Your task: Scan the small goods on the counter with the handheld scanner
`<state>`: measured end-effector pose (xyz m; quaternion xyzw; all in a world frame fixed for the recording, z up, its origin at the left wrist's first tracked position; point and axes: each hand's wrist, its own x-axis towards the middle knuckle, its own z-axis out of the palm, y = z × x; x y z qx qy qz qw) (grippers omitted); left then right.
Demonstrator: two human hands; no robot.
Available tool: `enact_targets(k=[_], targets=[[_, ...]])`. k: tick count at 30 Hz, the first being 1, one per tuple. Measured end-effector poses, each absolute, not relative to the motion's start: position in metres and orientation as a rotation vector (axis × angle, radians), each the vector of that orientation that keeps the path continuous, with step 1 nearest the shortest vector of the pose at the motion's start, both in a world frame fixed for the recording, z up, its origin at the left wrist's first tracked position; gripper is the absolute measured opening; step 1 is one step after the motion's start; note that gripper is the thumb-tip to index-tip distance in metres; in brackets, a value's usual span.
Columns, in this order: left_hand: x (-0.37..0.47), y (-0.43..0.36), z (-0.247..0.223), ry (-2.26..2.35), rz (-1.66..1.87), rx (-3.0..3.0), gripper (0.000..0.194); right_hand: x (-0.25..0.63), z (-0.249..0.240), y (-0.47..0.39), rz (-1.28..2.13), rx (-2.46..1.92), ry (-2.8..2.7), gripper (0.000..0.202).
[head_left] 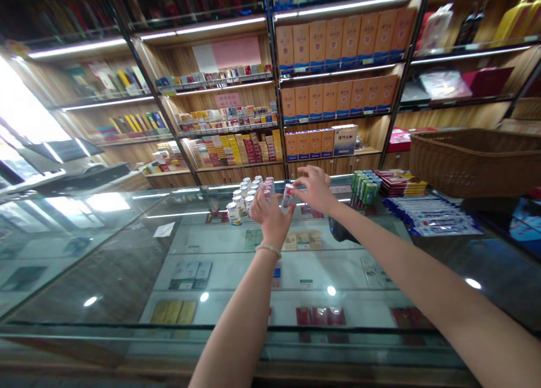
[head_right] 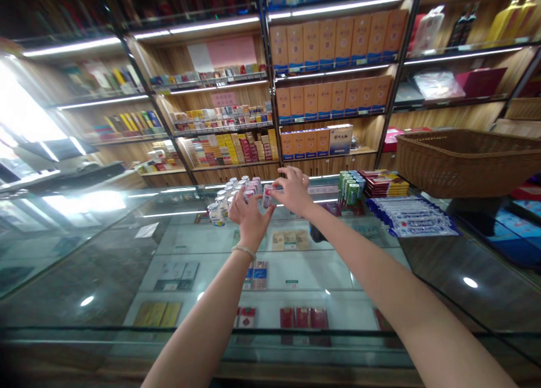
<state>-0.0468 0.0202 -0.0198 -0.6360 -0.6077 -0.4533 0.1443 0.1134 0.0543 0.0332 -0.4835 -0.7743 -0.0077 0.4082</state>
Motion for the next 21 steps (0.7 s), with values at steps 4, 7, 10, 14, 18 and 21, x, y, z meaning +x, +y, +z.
enact_targets(k=[4, 7, 10, 14, 18, 21], targets=[[-0.061, 0.024, -0.027, -1.888, -1.274, -1.640, 0.061, 0.084, 0.034, 0.067, -0.047, -1.226, -2.009, 0.024], [-0.068, 0.024, -0.031, -1.993, -1.244, -1.524, 0.065, 0.065, 0.031, 0.074, -0.040, -1.273, -2.039, 0.023], [-0.072, 0.023, -0.032, -2.063, -1.214, -1.462, 0.065, 0.049, 0.024, 0.080, -0.026, -1.303, -2.078, 0.024], [-0.073, 0.022, -0.034, -2.130, -1.163, -1.451, 0.075, 0.035, 0.012, 0.087, -0.026, -1.308, -2.128, 0.025], [-0.073, 0.024, -0.041, -2.119, -1.176, -1.472, 0.084, 0.029, 0.002, 0.090, -0.026, -1.297, -2.133, 0.023], [-0.073, 0.026, -0.046, -2.085, -1.243, -1.512, 0.081, 0.027, -0.003, 0.092, -0.024, -1.305, -2.115, 0.022]])
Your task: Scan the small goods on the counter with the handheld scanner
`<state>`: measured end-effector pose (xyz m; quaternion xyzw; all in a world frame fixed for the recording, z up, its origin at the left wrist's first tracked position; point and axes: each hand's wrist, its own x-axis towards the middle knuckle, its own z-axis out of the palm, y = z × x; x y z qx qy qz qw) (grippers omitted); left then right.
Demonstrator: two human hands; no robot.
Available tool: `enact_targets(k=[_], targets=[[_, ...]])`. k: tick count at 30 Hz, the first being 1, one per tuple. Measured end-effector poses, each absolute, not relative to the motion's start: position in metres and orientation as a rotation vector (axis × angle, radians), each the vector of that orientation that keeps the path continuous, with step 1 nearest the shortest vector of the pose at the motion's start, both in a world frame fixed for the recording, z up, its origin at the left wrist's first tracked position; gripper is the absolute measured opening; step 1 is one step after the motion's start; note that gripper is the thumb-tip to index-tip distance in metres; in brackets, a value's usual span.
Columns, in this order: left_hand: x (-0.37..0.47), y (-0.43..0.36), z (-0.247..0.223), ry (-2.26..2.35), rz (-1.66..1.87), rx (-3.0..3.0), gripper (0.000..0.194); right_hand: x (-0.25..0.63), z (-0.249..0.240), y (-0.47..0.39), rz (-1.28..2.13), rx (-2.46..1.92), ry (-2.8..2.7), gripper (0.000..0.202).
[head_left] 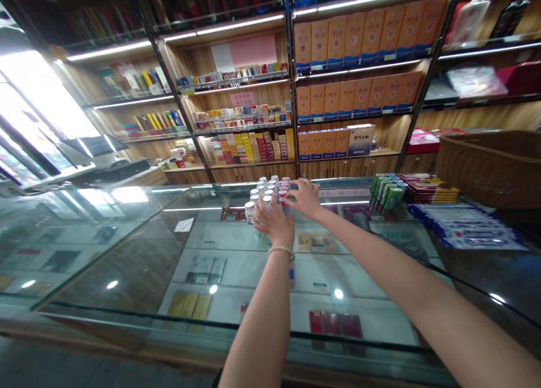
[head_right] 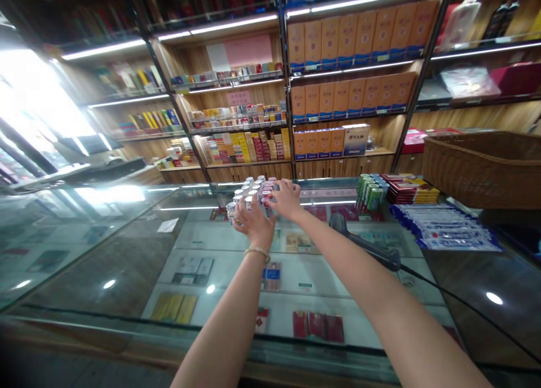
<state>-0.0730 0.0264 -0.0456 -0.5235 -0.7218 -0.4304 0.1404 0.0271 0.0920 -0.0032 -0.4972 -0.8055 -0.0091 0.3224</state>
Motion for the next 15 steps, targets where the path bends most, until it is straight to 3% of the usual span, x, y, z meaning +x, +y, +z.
enact_targets(k=[8, 15], targets=[[-0.075, 0.025, -0.037, -2.148, -1.299, -1.490, 0.066, 0.024, -0.010, 0.096, 0.034, -1.352, -2.058, 0.027], [-0.082, 0.026, -0.029, -2.047, -1.349, -1.451, 0.048, 0.028, -0.028, 0.078, 0.068, -1.379, -1.879, 0.045]])
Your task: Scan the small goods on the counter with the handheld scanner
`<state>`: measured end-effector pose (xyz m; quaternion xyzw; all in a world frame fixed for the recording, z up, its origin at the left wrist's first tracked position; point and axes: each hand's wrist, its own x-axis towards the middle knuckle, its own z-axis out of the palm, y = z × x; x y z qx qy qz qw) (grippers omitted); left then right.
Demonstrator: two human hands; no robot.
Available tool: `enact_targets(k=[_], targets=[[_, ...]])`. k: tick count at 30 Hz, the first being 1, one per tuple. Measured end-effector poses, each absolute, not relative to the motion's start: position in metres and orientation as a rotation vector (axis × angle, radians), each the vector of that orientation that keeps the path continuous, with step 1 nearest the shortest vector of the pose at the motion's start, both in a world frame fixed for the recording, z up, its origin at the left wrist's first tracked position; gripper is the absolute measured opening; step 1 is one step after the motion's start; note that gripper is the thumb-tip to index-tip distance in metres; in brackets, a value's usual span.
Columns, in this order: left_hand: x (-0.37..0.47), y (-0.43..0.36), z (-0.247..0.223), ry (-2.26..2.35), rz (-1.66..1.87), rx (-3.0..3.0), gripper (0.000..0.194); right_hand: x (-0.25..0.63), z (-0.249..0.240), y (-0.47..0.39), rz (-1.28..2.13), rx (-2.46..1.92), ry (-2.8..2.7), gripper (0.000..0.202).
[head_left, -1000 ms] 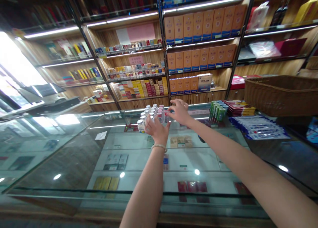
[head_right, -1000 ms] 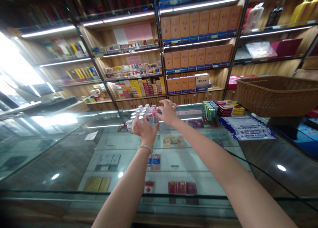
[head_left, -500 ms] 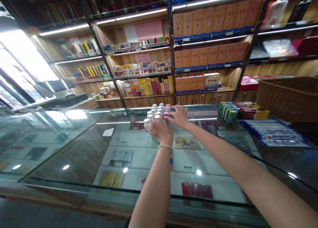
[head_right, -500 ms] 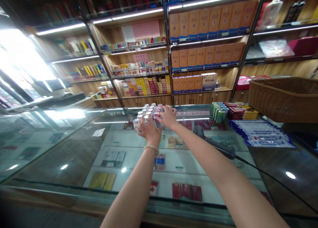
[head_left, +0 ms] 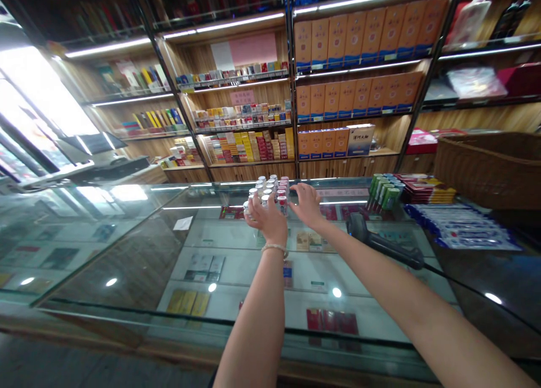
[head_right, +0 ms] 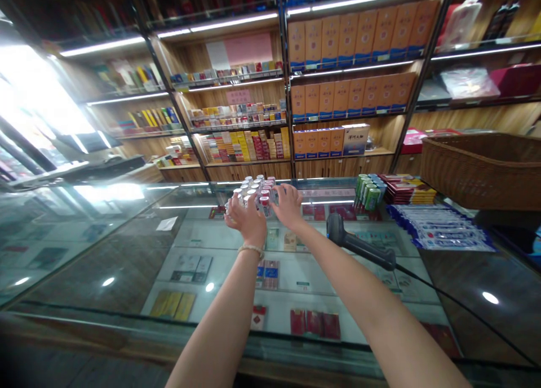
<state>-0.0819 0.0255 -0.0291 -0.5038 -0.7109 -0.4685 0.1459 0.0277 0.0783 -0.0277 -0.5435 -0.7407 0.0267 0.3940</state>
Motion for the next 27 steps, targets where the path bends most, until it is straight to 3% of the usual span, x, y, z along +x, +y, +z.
enact_targets(k=[7, 27], targets=[[-0.081, 0.024, -0.027, -2.091, -1.221, -1.396, 0.039, 0.023, -0.052, 0.068, 0.024, -1.397, -1.948, 0.055], [-0.082, 0.022, -0.026, -2.171, -1.134, -1.442, 0.041, 0.011, -0.053, 0.080, -0.082, -1.392, -1.998, 0.058]])
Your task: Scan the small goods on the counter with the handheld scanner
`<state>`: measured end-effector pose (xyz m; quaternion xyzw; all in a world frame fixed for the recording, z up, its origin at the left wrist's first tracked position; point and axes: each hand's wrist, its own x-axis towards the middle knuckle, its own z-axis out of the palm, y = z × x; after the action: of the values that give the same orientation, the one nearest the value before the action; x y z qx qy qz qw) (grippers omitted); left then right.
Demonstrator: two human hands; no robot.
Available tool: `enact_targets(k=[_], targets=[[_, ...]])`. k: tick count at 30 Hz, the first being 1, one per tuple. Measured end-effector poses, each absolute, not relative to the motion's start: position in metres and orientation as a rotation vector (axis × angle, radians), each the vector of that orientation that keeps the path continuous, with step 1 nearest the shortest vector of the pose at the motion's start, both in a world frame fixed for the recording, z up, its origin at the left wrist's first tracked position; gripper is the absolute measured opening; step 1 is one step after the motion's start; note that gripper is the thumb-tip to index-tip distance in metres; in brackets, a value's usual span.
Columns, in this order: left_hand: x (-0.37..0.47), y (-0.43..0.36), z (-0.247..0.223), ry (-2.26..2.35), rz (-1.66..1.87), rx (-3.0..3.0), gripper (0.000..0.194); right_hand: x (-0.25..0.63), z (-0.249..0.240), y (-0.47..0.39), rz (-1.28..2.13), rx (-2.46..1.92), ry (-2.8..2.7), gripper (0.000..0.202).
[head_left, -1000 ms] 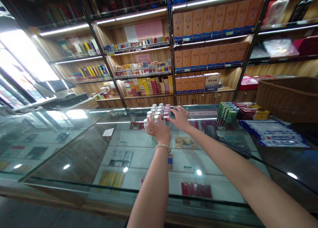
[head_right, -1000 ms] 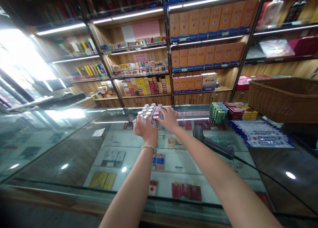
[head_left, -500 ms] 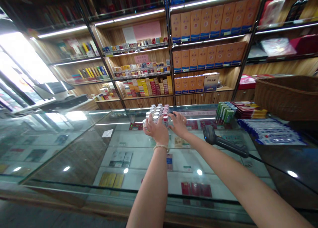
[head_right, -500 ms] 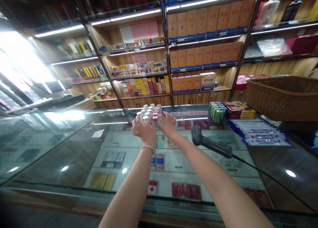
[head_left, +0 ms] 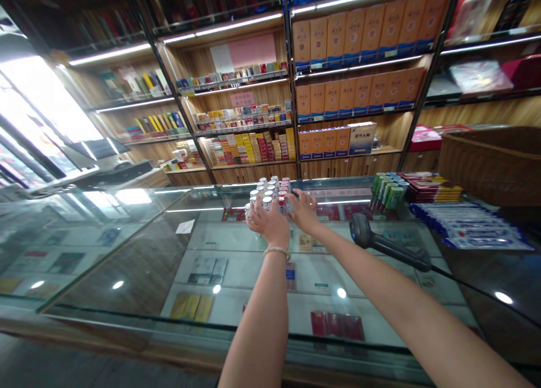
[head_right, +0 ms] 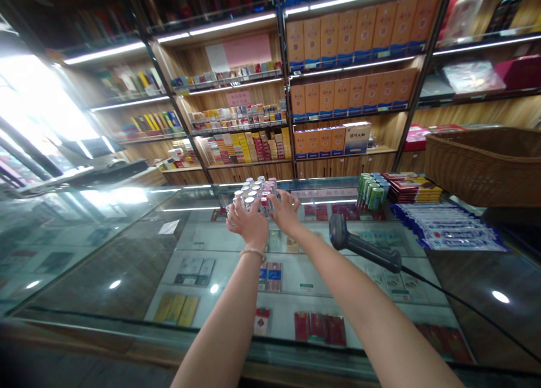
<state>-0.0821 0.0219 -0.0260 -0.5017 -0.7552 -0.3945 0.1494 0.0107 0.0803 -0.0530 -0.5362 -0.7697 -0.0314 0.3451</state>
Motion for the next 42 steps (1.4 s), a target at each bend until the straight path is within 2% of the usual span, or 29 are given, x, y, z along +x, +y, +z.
enact_targets(k=[17, 26, 29, 42], targets=[[-0.079, 0.024, -0.024, -2.217, -1.095, -1.430, 0.047, 0.009, -0.054, 0.081, -0.096, -1.415, -1.982, 0.060], [-0.077, 0.024, -0.025, -2.163, -1.122, -1.454, 0.069, 0.029, -0.028, 0.070, -0.293, -1.461, -2.029, 0.069], [-0.076, 0.026, -0.026, -2.124, -1.107, -1.474, 0.067, 0.048, -0.020, 0.065, -0.378, -1.432, -2.075, 0.073], [-0.063, 0.026, -0.022, -1.980, -0.983, -1.676, 0.067, 0.098, -0.009, 0.047, -0.390, -1.602, -2.088, 0.065]])
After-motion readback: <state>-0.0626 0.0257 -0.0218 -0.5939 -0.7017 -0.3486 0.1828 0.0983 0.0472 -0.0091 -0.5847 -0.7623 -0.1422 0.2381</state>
